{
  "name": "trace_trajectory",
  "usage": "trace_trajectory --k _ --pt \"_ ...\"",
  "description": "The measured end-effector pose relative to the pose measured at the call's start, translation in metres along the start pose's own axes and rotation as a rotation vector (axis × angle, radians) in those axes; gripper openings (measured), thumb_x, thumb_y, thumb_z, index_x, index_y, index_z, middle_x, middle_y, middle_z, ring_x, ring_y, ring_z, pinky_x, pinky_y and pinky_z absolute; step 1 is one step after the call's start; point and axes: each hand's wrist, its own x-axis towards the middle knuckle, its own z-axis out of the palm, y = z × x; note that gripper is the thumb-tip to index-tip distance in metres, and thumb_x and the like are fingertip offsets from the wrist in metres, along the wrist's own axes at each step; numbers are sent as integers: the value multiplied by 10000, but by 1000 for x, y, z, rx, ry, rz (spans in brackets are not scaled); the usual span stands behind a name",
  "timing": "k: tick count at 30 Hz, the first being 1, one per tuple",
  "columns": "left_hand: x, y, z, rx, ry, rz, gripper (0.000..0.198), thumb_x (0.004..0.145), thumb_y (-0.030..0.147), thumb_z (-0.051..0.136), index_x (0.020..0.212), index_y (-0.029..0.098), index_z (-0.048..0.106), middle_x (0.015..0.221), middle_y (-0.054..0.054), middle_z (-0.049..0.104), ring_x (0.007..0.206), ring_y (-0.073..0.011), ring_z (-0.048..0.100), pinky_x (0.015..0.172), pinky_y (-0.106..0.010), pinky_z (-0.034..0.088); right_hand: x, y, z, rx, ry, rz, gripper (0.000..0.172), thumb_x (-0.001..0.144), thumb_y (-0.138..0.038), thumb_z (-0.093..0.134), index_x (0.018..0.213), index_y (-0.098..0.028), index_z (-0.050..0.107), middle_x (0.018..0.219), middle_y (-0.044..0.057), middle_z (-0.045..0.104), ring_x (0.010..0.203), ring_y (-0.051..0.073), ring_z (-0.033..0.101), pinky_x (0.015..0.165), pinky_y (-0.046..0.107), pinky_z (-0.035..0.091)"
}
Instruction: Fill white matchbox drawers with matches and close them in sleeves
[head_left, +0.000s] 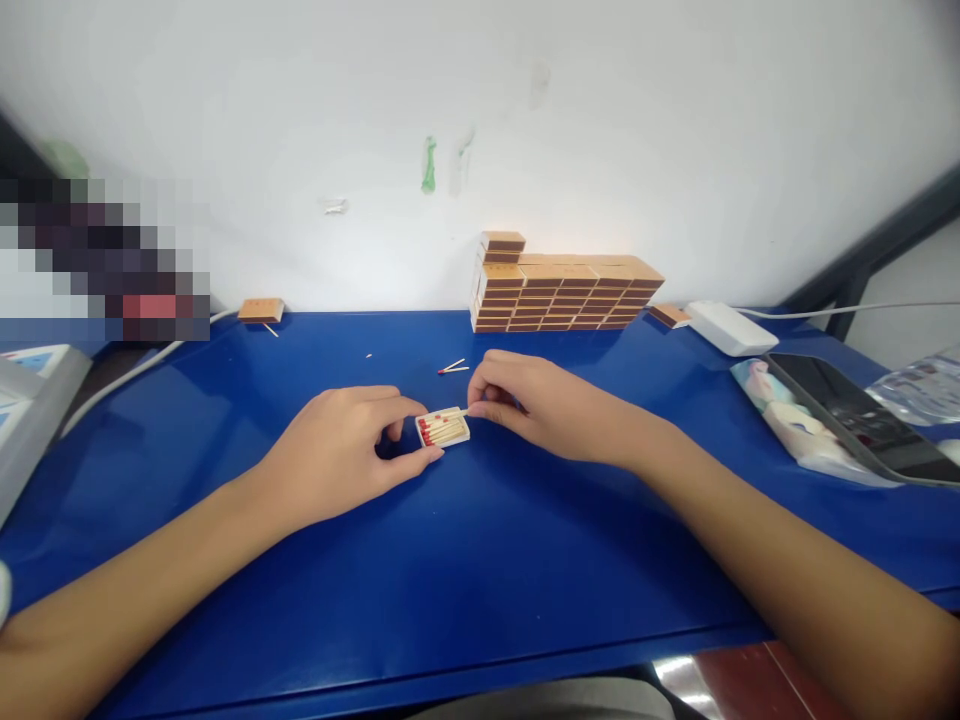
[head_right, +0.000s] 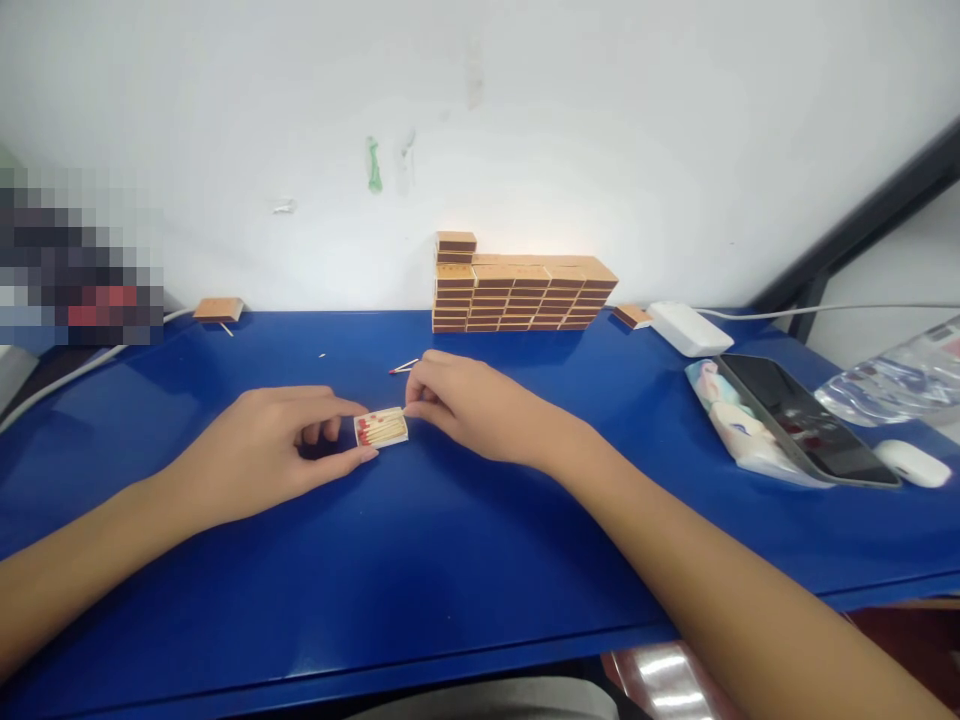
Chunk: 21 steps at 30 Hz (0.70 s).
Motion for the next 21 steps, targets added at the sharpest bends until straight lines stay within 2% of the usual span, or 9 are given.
trace_trajectory --k 5,9,12,14,17,19,21 --pt "1 0 1 8 4 27 272 962 486 694 1049 260 818 782 12 680 636 -131 585 586 -278 385 -1 -8 9 15 -45 -44 87 1035 -195 610 972 -216 666 1003 40 663 810 171 585 718 313 431" --pt "0 1 2 4 13 46 253 965 474 702 1041 259 812 783 15 672 647 -131 584 592 -279 388 0 -4 12 103 -58 -44 92 1028 -249 648 948 -221 687 892 11 646 746 159 547 679 301 422" --pt "-1 2 3 -1 12 55 228 964 457 713 1043 265 807 781 25 661 658 -129 586 596 -277 387 5 7 14 162 39 0 128 1034 -299 651 947 -220 703 846 3 632 729 157 547 678 299 440" --pt "-2 2 3 -9 6 65 224 967 448 712 1056 264 806 782 25 659 666 -132 591 605 -275 393 11 18 18 127 158 30 95 1033 -274 643 1058 -217 716 902 14 641 751 160 561 721 308 464" --pt "-2 3 3 -12 3 68 243 969 453 705 1065 254 808 785 17 661 669 -139 593 610 -279 393 21 32 23 2 205 52 309 1023 -230 649 1332 -224 664 1073 56 633 826 176 586 786 331 484" --pt "-2 3 3 -8 1 62 258 969 462 702 1058 246 811 781 12 660 663 -141 588 603 -284 384 27 37 26 -64 178 65 298 1040 -243 635 1336 -227 660 1135 74 619 902 195 608 814 340 484" --pt "-1 3 2 -8 -4 56 261 968 464 703 1058 245 813 780 12 661 654 -138 581 600 -287 380 29 38 27 -91 169 81 157 1056 -262 623 1190 -210 687 1117 69 622 926 200 619 822 338 478"
